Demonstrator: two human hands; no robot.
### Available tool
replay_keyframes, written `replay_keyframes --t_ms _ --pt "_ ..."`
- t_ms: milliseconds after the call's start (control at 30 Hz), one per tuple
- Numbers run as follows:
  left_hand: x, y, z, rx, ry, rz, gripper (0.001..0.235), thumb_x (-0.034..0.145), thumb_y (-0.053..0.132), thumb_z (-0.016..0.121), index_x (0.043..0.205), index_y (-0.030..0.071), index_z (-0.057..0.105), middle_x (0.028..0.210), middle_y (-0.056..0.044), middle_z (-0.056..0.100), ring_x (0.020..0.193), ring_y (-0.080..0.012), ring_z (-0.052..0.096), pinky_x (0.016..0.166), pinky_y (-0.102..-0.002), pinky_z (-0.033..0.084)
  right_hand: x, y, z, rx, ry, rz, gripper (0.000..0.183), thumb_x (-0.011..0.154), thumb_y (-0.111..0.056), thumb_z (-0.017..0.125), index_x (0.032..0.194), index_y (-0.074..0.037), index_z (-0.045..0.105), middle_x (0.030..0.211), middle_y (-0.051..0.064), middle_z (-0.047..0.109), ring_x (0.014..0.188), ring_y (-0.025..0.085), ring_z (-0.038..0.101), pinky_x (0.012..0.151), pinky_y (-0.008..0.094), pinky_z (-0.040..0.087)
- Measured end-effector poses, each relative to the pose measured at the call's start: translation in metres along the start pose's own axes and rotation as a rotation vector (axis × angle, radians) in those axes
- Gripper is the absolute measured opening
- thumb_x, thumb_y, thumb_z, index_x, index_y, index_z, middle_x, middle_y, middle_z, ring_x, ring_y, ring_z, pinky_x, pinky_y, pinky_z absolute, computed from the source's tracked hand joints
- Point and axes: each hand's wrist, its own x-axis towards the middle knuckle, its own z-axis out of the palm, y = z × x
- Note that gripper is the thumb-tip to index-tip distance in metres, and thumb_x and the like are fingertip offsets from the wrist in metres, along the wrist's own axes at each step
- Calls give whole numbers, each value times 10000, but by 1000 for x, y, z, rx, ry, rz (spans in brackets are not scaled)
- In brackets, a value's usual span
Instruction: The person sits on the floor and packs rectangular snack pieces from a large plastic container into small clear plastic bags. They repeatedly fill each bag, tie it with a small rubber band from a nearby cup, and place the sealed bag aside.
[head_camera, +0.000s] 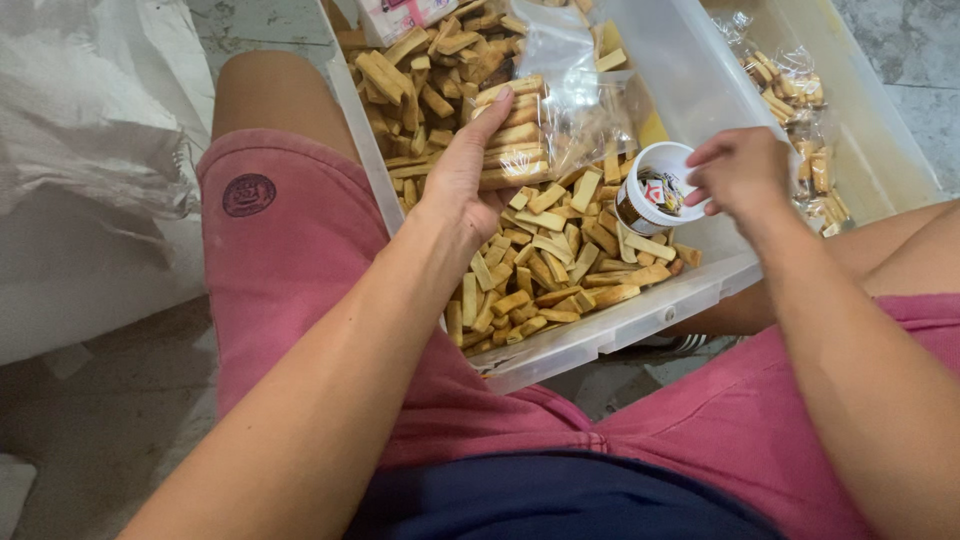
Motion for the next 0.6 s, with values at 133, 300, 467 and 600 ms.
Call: replay_keyframes --t_ms 133,300,467,600 --pt "-2 1 -1 6 9 -14 475 820 351 800 1174 70 655 1018 -78 752 878 -200 751 779 -355 645 12 7 30 -423 -22 -55 118 817 -45 798 930 -79 791 908 122 774 756 269 750 750 360 585" --pt "3 -1 -4 -48 -39 -18 450 821 327 804 1154 66 652 1004 -82 754 860 -216 762 745 -367 677 21 21 46 -582 -1 -177 99 803 -123 837 899 -132 814 935 131 760 870 335 728 817 421 573" --pt "6 -2 -7 -33 -34 -23 444 803 343 813 1138 87 675 994 -68 759 847 -205 755 740 -361 657 18 21 38 -470 62 -139 103 846 -41 769 848 -135 810 821 91 766 718 224 718 739 383 577" --pt "6 -2 -4 -32 -26 -13 470 788 364 820 1145 89 686 993 -56 761 858 -194 749 761 -361 645 10 6 11 -309 89 -166 92 822 -34 838 839 -104 780 756 76 736 609 160 657 597 337 534"
